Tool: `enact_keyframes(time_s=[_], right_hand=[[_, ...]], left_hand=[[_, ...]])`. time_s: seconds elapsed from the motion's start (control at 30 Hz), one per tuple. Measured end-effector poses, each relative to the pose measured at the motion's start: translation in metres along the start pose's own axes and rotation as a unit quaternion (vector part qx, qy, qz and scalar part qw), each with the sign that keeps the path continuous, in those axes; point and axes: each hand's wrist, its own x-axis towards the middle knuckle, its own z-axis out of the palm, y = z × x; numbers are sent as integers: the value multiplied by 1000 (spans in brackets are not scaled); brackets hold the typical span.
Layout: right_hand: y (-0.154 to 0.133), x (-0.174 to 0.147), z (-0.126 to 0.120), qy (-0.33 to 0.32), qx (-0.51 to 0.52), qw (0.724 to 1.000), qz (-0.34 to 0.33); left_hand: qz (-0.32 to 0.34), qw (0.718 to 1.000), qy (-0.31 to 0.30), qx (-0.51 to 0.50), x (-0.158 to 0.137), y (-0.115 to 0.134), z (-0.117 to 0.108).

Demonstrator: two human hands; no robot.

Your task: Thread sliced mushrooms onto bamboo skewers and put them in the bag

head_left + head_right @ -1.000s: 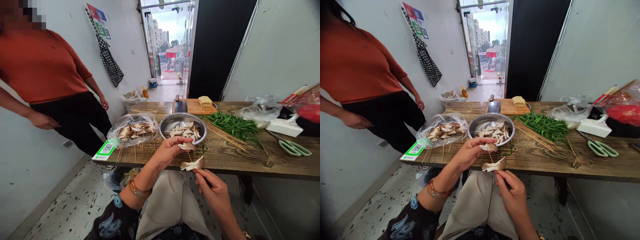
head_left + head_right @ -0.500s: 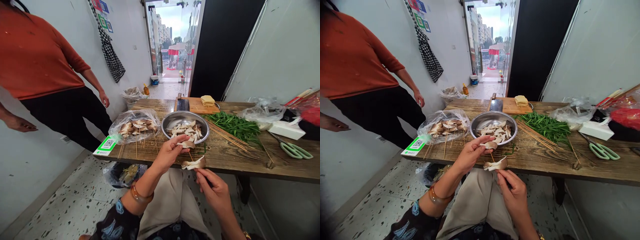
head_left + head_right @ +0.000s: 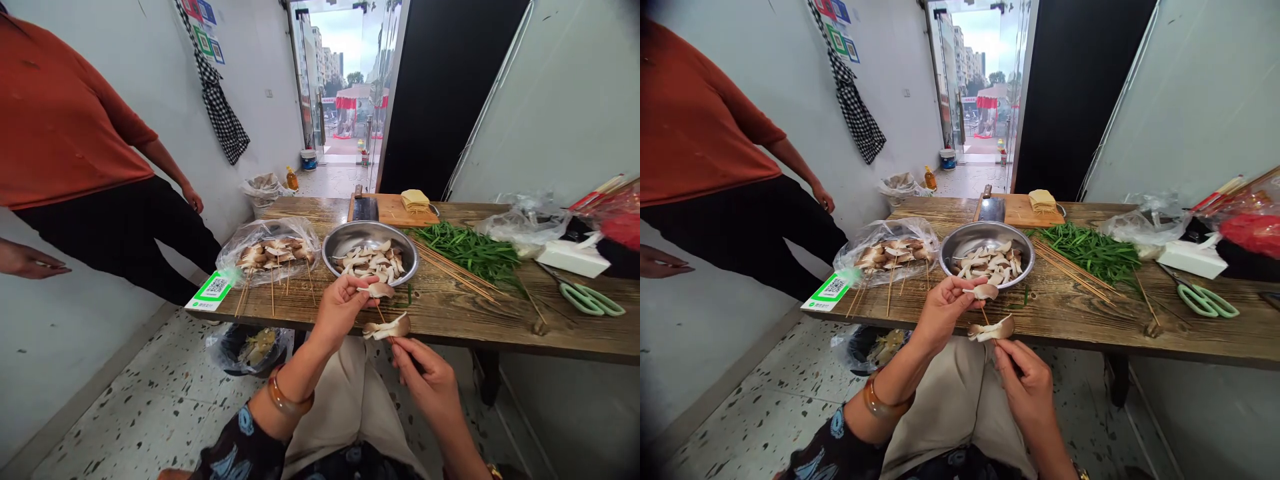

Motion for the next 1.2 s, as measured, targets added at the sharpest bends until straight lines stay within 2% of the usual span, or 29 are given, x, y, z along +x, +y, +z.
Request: enact_keyframes(time_s=[0.2, 0.43, 0.77, 1.03, 1.2], right_hand=[[-2, 1, -2, -15, -4, 1000, 12], [-1, 1, -1, -2, -3, 1000, 18], [-4, -2, -2, -6, 7, 1000, 15], [2, 0, -2, -6, -3, 1000, 28], [2, 0, -3, -4, -3, 1000, 27]], left_hand=[[17, 1000, 13, 17, 0, 0, 1], [65, 995, 41, 64, -1, -4, -1], [61, 985, 104, 120, 0, -6, -4], [48, 991, 89, 88, -2, -5, -2], [55, 988, 71, 125, -1, -9, -7]])
